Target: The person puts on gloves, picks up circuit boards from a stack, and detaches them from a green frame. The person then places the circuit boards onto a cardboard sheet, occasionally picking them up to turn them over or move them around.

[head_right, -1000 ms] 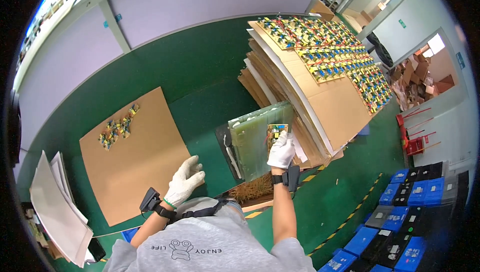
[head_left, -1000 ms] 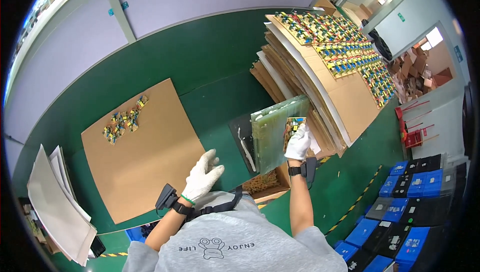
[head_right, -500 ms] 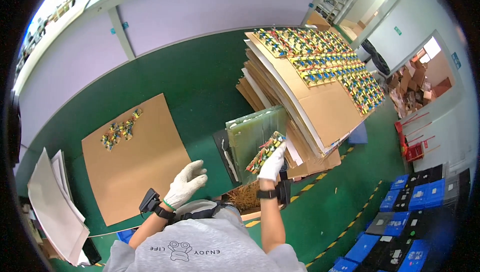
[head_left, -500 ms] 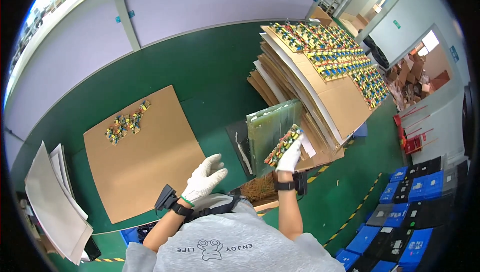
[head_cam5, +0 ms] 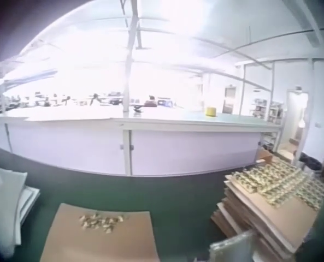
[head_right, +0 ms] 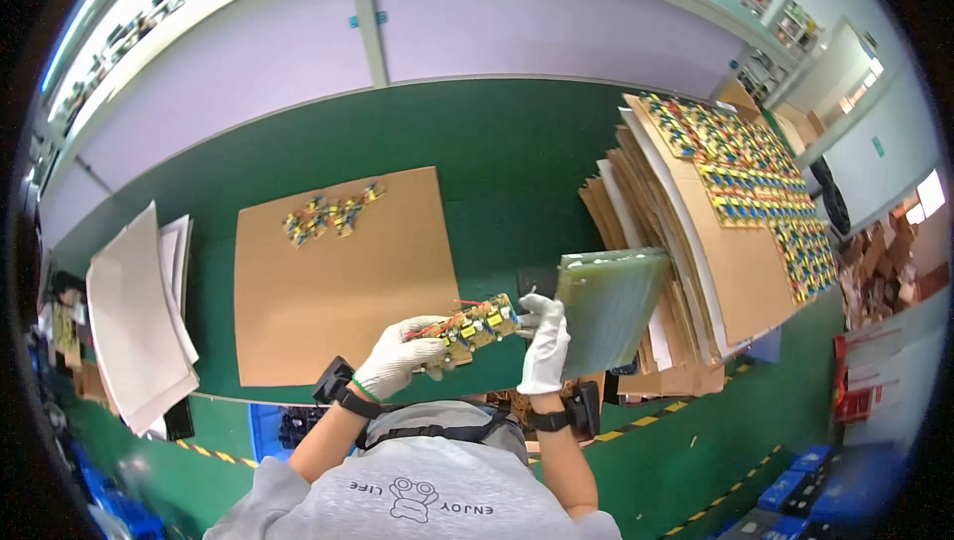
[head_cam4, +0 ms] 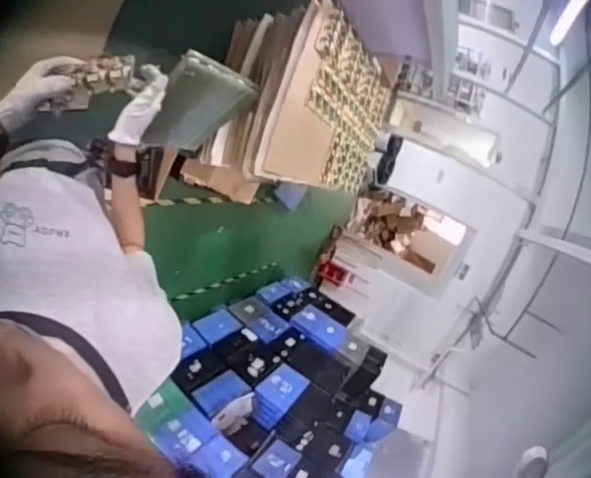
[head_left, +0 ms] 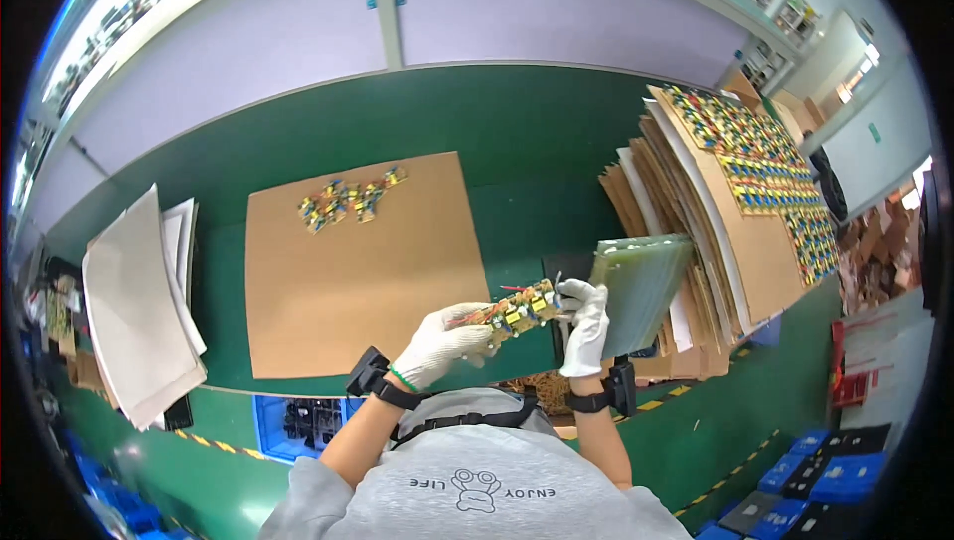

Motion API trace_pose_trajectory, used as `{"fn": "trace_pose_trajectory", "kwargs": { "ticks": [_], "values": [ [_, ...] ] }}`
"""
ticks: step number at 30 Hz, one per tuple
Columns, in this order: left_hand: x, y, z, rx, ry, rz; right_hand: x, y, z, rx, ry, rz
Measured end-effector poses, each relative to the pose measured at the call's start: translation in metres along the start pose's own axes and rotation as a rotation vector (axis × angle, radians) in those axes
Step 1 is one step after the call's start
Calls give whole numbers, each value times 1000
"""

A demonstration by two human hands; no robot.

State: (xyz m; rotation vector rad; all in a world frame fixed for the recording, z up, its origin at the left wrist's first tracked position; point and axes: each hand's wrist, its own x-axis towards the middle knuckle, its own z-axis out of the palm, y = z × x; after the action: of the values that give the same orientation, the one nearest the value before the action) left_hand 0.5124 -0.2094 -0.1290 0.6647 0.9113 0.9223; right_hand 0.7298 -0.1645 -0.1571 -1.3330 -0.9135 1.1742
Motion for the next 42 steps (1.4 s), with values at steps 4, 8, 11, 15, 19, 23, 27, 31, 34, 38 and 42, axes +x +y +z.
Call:
{"fn": "trace_pose_trajectory", "kwargs": {
  "ticks": [4,8,11,15,19,23,27,31,34,38,42],
  "values": [
    [-16,5,-25,87,56,-40,14,15,35,-788,-448,-348],
    [-26,-1,-46,-205,233,108,16,40,85,-436,-451,-168],
    [-39,3,-73,-288,120,18,8,52,116,6,-422,545],
    [-53,16,-104,-299,213,-50,2,57,156,75,-432,690],
    [-62,29,-133,-266,212,-53,4,67,190,98,-495,798],
    [-55,25,-162,-308,181,-18,7,96,207,419,-543,861],
    [-51,17,-188,-275,216,82,40,122,214,498,-621,807],
    [-57,19,-212,-115,186,-69,70,123,233,-777,-316,-125],
    [-51,17,-223,-130,277,24,58,106,248,-1205,119,-702],
    [-27,8,-227,72,415,160,0,92,270,-493,-210,-364],
    [-15,2,-218,-39,527,-3,-35,105,277,-739,-291,81]
  ]
}}
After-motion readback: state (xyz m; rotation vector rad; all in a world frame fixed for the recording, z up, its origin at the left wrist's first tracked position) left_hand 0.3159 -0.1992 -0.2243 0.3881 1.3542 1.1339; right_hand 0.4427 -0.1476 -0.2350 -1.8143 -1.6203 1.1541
